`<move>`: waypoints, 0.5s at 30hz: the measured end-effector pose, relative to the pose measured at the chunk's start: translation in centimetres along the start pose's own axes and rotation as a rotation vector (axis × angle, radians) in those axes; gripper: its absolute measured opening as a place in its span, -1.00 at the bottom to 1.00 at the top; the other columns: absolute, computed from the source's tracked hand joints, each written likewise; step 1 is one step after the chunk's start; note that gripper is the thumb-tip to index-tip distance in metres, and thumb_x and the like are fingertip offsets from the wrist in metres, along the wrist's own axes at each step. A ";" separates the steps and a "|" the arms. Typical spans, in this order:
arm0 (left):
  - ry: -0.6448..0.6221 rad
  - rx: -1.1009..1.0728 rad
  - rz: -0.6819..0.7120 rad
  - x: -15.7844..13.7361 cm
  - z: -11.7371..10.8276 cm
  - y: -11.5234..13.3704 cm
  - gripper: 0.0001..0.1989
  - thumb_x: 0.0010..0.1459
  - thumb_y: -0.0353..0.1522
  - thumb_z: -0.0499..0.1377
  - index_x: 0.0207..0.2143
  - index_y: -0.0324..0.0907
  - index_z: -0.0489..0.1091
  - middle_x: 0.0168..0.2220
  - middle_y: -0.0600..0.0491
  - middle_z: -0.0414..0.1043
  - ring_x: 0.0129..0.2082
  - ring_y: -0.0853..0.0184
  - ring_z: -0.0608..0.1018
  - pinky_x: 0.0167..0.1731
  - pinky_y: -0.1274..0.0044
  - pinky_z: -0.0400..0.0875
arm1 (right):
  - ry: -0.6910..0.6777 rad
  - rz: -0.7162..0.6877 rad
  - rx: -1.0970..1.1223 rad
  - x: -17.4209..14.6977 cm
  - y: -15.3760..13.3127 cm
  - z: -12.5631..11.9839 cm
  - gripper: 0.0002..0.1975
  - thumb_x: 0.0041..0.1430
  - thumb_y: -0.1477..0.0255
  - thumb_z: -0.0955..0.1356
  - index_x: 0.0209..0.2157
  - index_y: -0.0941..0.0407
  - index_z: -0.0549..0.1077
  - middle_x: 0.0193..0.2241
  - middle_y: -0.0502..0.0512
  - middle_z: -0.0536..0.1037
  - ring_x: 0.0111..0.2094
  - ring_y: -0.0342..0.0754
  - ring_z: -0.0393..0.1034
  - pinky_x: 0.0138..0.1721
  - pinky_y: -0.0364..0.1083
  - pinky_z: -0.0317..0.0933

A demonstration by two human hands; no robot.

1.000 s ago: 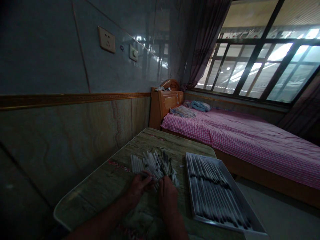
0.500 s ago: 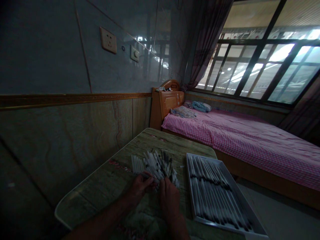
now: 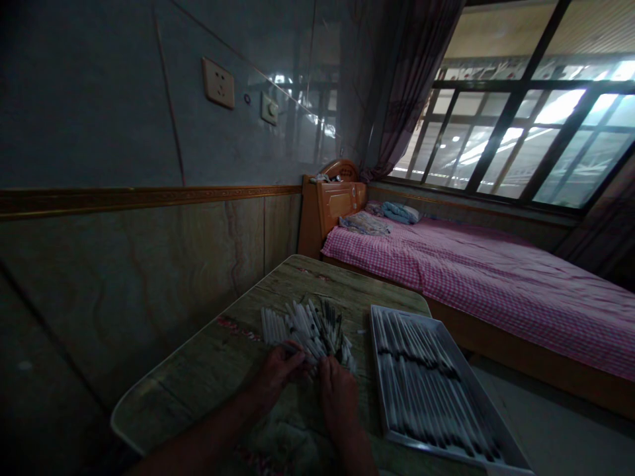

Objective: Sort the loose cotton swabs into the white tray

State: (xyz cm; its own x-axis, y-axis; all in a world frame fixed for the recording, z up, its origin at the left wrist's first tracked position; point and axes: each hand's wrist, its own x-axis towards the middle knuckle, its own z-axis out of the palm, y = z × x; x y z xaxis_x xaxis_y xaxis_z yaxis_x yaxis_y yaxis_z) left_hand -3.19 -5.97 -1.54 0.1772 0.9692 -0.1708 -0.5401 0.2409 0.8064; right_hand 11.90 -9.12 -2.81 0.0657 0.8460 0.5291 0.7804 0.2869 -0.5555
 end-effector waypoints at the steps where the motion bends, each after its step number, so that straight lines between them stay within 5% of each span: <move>1: 0.009 -0.006 0.003 0.0 0.0 0.0 -0.56 -0.33 -0.23 0.47 -0.44 -0.22 0.37 -0.52 0.06 0.53 -0.48 0.27 0.59 -0.47 0.51 0.44 | -0.024 0.024 0.022 0.0 -0.1 -0.1 -0.56 0.34 0.20 0.07 -0.48 0.04 0.37 -0.59 0.02 0.46 -0.57 -0.08 0.35 -0.52 -0.13 0.09; 9: -0.023 -0.003 -0.002 0.0 0.0 0.0 -0.56 -0.35 -0.23 0.48 -0.46 -0.23 0.38 -0.54 0.04 0.53 -0.50 0.26 0.59 -0.48 0.51 0.44 | -0.036 0.085 0.118 0.0 -0.1 0.2 -0.48 0.31 0.06 0.06 -0.52 0.05 0.37 -0.60 0.05 0.44 -0.55 -0.07 0.31 -0.49 -0.11 0.07; 15: 0.015 0.006 0.009 0.1 -0.2 0.1 -0.56 -0.35 -0.23 0.47 -0.45 -0.22 0.37 -0.52 0.07 0.53 -0.49 0.27 0.59 -0.46 0.50 0.44 | -0.076 0.089 0.158 -0.2 -0.5 0.2 -0.61 0.29 0.12 0.16 -0.46 0.05 0.37 -0.55 -0.01 0.45 -0.52 -0.10 0.31 -0.47 -0.14 0.04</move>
State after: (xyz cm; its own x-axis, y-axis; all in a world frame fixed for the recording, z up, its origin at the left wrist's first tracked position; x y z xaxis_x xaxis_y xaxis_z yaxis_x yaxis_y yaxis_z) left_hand -3.35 -5.83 -1.56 0.1599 0.9720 -0.1724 -0.5363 0.2322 0.8114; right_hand 11.37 -9.29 -2.77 0.0782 0.9010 0.4268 0.6656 0.2715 -0.6952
